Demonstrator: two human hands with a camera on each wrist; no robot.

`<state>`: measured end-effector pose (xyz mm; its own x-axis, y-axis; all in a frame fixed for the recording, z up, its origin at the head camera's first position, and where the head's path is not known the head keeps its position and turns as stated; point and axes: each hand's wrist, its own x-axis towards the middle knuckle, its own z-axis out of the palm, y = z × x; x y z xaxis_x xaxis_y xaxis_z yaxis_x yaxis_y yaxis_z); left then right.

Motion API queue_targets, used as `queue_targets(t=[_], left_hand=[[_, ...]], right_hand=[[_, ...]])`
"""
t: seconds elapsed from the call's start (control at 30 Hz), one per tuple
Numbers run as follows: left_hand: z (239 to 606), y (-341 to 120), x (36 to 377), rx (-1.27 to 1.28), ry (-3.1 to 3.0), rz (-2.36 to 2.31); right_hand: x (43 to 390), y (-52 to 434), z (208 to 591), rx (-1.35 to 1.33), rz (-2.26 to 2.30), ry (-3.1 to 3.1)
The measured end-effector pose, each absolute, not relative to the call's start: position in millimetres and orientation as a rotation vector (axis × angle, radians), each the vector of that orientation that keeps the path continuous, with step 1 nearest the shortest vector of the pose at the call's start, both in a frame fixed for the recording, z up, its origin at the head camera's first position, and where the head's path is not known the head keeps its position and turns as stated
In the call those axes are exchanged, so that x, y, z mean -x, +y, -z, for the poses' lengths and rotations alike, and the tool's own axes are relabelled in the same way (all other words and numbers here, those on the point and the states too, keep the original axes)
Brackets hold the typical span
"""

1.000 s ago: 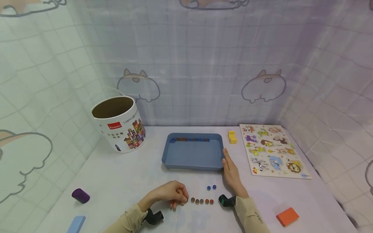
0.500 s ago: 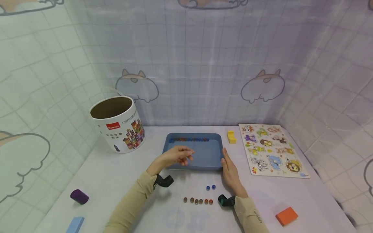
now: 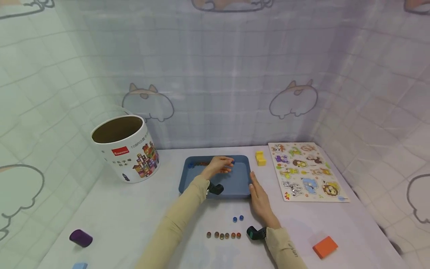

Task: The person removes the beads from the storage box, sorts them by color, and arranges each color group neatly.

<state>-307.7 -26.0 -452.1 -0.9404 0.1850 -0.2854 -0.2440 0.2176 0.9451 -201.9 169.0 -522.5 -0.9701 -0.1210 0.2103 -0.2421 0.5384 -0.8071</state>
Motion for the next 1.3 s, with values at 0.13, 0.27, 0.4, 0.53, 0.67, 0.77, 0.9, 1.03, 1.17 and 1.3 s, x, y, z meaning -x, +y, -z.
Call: queue_targets(t=[0.13, 0.27, 0.4, 0.53, 0.67, 0.77, 0.9, 1.03, 1.17, 1.3], left_hand=[[460.3, -15.1, 312.9, 0.168, 2.258, -1.817], [464.0, -6.6, 318.2, 0.234, 2.348, -1.795], [467.2, -2.9, 319.6, 0.283, 2.382, -1.785], [474.0, -1.0, 320.1, 0.309, 2.416, -1.796], [474.8, 2.3, 318.3, 0.283, 2.489, -1.708], [472.7, 5.1, 317.3, 0.218, 2.544, -1.583], [471.0, 10.3, 318.6, 0.139, 2.553, -1.450], [471.7, 17.9, 321.5, 0.171, 2.468, -1.429], [472.3, 28.6, 326.0, 0.212, 2.406, -1.446], [471.8, 40.8, 331.2, 0.213, 2.376, -1.467]], right_hand=[[200.6, 167.9, 524.0, -0.324, -1.401, -2.632], [201.4, 168.5, 524.2, -0.326, -1.390, -2.627], [201.9, 168.5, 523.5, -0.333, -1.386, -2.629], [200.7, 167.3, 523.9, -0.345, -1.383, -2.612], [199.6, 167.1, 523.9, -0.351, -1.383, -2.598], [199.2, 167.6, 523.0, -0.351, -1.387, -2.589], [199.1, 168.2, 523.2, -0.330, -1.385, -2.605], [198.7, 167.6, 525.4, -0.317, -1.407, -2.627], [199.8, 166.9, 527.1, -0.322, -1.404, -2.619], [202.3, 167.6, 526.0, -0.320, -1.383, -2.609]])
